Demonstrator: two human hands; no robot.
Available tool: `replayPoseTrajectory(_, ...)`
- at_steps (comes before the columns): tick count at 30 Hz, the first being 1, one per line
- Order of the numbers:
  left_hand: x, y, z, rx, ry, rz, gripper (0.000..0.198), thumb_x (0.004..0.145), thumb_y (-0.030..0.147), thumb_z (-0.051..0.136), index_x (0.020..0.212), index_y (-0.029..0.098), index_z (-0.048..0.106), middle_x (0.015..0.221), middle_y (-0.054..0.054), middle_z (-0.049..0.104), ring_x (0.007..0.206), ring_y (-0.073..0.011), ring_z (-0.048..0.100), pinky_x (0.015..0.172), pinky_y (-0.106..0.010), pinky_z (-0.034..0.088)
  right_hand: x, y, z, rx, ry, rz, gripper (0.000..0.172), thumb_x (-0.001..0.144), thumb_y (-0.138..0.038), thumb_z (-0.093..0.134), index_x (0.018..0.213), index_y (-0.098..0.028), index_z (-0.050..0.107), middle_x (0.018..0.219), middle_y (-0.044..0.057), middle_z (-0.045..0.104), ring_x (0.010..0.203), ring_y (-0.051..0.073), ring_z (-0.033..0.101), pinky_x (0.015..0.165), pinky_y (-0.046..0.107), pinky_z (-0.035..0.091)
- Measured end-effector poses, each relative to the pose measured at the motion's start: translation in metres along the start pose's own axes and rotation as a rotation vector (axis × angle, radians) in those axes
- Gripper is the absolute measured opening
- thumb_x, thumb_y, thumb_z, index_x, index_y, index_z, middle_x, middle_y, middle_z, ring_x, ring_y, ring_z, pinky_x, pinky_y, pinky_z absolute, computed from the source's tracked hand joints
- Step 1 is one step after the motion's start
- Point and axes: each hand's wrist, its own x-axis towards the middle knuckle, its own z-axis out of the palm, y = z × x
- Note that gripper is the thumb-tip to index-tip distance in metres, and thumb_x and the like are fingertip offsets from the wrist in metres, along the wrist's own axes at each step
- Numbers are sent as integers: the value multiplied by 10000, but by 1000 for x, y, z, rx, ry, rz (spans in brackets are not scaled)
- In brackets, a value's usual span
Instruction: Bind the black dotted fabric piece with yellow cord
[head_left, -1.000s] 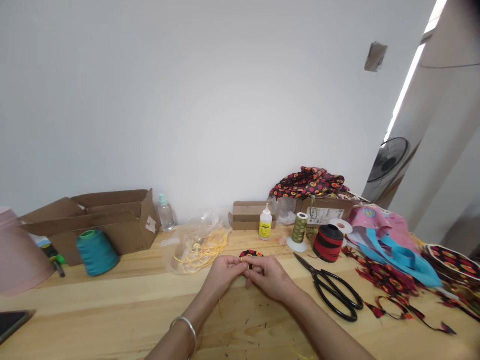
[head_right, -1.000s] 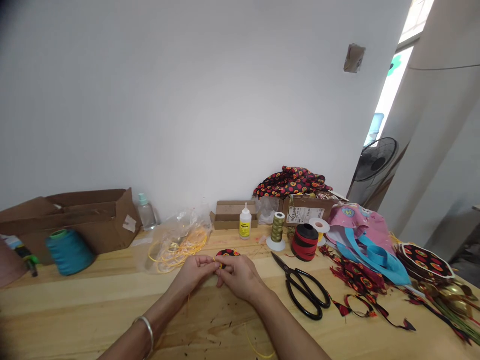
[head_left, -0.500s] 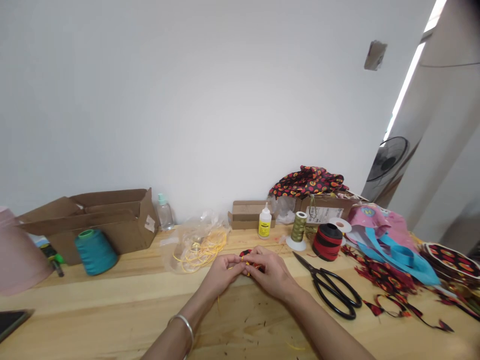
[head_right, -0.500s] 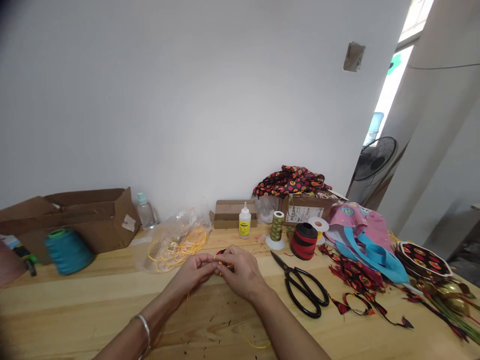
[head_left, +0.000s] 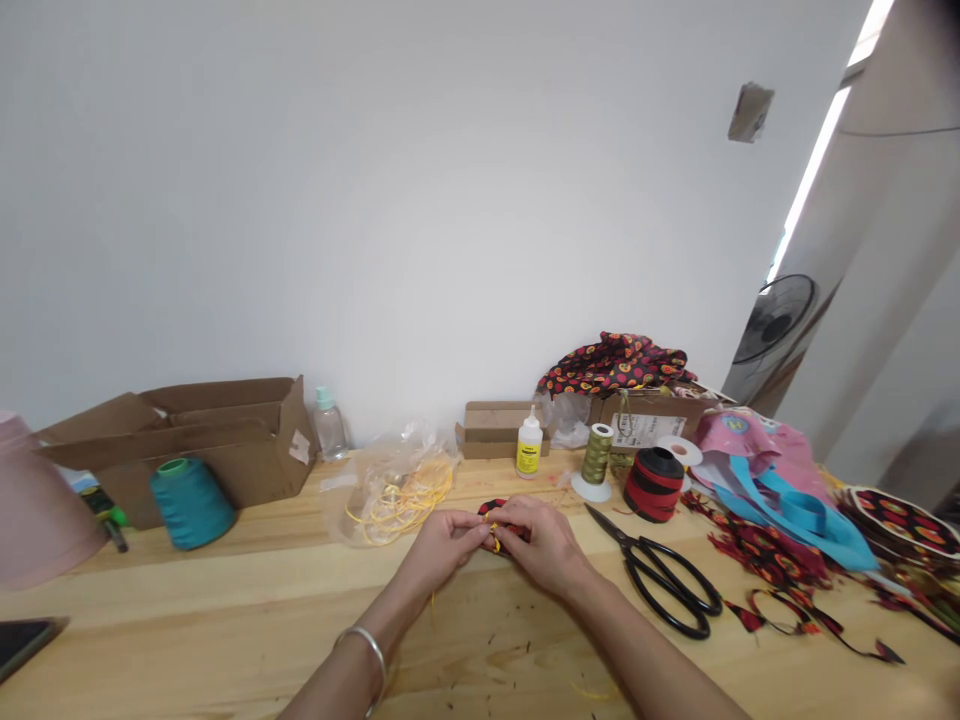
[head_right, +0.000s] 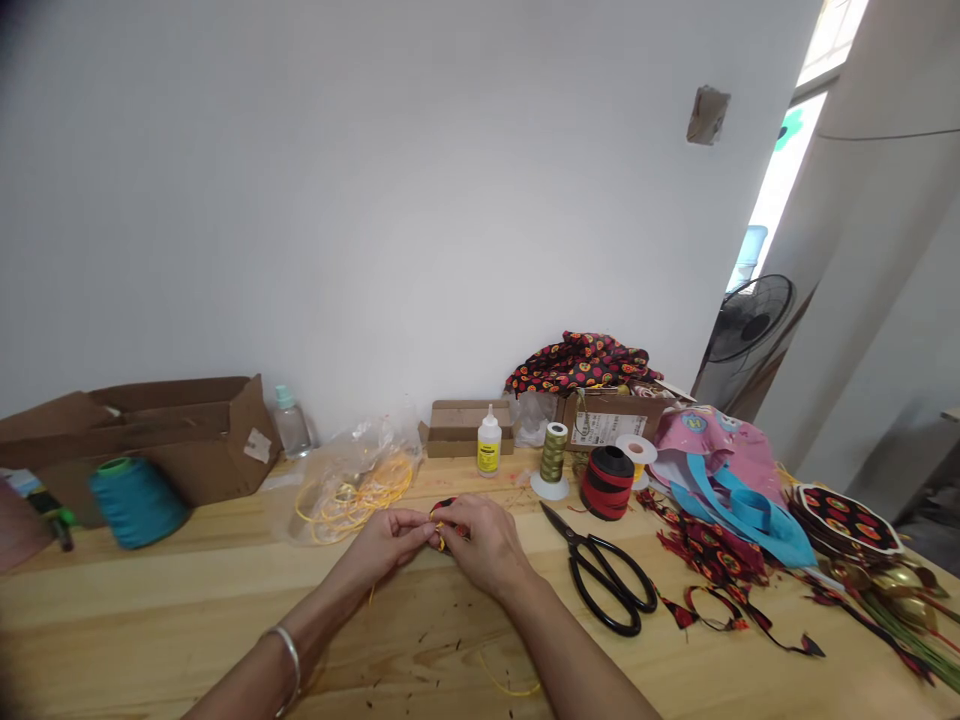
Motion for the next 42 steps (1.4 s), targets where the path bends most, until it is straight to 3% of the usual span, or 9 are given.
replayPoseTrajectory(2, 0, -1, 1, 12, 28, -8, 242, 612, 325, 555, 642, 93, 621, 410, 49, 469, 345, -32, 238, 367, -177, 148, 0, 0, 1, 4, -7, -18, 195, 732, -206, 476, 858, -264, 614, 718, 2, 571, 684, 120, 488, 593, 207, 336)
replayPoseTrajectory(6, 1, -1, 4, 13, 76, -15, 187, 579, 252, 566, 666, 91, 606, 481, 29, 523, 364, -37, 307, 382, -174, 209, 0, 1, 4, 2, -8, -29, 261, 692, -130, 483, 867, -275, 613, 718, -6, 573, 691, 118, 485, 608, 204, 334)
replayPoseTrajectory(14, 0, -1, 4, 7, 24, -24, 87, 575, 161, 508, 585, 107, 574, 422, 57, 479, 342, -29, 290, 362, -163, 183, 0, 5, 6, 12, -29, -21, 232, 643, -133, 518, 819, -242, 624, 651, -10, 546, 615, 107, 452, 568, 200, 327)
replayPoseTrajectory(17, 2, -4, 5, 11, 52, -6, 83, 575, 171, 522, 600, 112, 575, 389, 73, 444, 344, -35, 295, 363, -164, 187, 1, 5, 6, 37, -29, -18, 227, 637, -137, 520, 814, -234, 625, 636, -12, 531, 593, 101, 435, 534, 192, 313)
replayPoseTrajectory(24, 3, -5, 3, -64, 94, -4, 247, 542, 294, 618, 684, 93, 609, 478, 24, 543, 359, -32, 332, 385, -172, 238, 2, 7, 9, 147, -14, 15, 228, 677, -150, 484, 855, -202, 617, 604, -9, 512, 533, 85, 398, 491, 186, 304)
replayPoseTrajectory(29, 3, -5, 4, -65, 114, 21, 177, 538, 244, 622, 640, 100, 604, 491, 16, 561, 407, -59, 414, 430, -183, 309, 2, 8, 10, 166, -10, 20, 251, 645, -97, 469, 815, -193, 626, 627, 0, 522, 538, 86, 398, 487, 184, 307)
replayPoseTrajectory(33, 2, -6, 5, 26, 108, 85, 128, 550, 216, 590, 629, 117, 609, 605, -21, 614, 585, -132, 530, 578, -233, 397, 2, 6, 9, 174, -23, 12, 306, 574, -36, 454, 767, -198, 627, 610, -12, 509, 530, 82, 388, 474, 177, 299)
replayPoseTrajectory(38, -2, -3, 4, 303, 142, 161, 135, 592, 212, 519, 641, 143, 624, 616, -14, 616, 621, -152, 541, 588, -229, 397, 1, 7, 12, 235, -22, 60, 318, 549, -28, 434, 746, -192, 622, 611, -18, 514, 495, 69, 359, 448, 168, 283)
replayPoseTrajectory(42, -1, -4, 6, 250, 190, 159, 141, 594, 228, 534, 656, 138, 624, 623, -23, 624, 610, -153, 547, 575, -227, 401, 1, 11, 17, 309, -24, 104, 304, 564, -54, 451, 784, -185, 614, 583, -29, 499, 470, 62, 325, 436, 169, 269)
